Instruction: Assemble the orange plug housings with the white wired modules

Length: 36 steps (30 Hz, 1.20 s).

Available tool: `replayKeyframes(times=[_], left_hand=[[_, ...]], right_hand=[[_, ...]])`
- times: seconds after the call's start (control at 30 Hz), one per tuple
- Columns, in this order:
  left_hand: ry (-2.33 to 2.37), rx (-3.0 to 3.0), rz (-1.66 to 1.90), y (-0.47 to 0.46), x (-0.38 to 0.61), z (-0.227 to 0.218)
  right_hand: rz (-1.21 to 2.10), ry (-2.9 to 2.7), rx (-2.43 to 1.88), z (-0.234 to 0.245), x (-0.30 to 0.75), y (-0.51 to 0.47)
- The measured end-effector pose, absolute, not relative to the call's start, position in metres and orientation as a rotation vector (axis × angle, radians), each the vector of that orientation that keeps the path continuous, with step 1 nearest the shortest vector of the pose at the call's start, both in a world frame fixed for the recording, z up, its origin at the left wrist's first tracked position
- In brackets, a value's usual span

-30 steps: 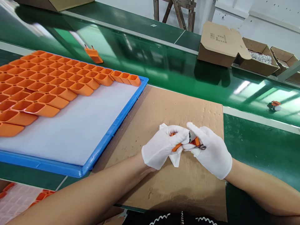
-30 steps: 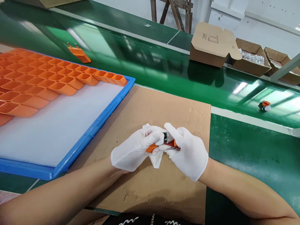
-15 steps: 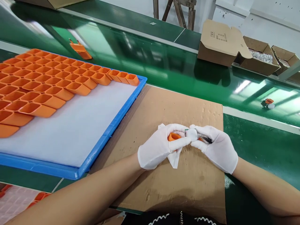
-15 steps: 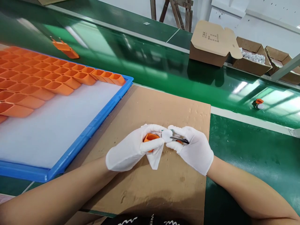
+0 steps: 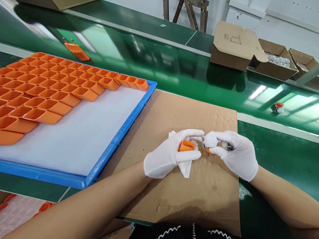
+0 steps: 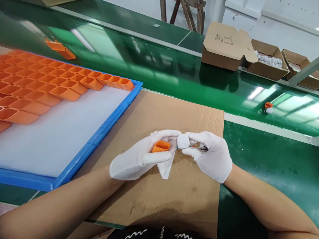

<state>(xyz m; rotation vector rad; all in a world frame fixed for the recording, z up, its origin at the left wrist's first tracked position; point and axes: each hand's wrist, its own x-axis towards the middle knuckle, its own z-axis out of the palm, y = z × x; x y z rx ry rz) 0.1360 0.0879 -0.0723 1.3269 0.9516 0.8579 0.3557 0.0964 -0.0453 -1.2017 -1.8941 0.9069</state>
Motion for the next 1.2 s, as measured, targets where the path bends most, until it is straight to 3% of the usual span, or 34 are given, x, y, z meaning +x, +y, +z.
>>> replayKeyframes(times=[0.3, 0.53, 0.8, 1.2], left_hand=[[0.992, 1.805, 1.188, 0.082, 0.135, -0.097], [1.042, 1.74, 1.364, 0.085, 0.142, -0.094], [1.094, 2.051, 1.215, 0.089, 0.13, -0.09], [1.21, 1.351, 1.102, 0.077, 0.143, -0.07]], right_hand=[[0.959, -1.86, -1.23, -0.051, 0.356, 0.101], [1.383, -1.627, -1.196, -0.049, 0.353, 0.105], [1.043, -1.833, -1.225, -0.05, 0.353, 0.102], [0.925, -1.951, -1.248, -0.052, 0.343, 0.09]])
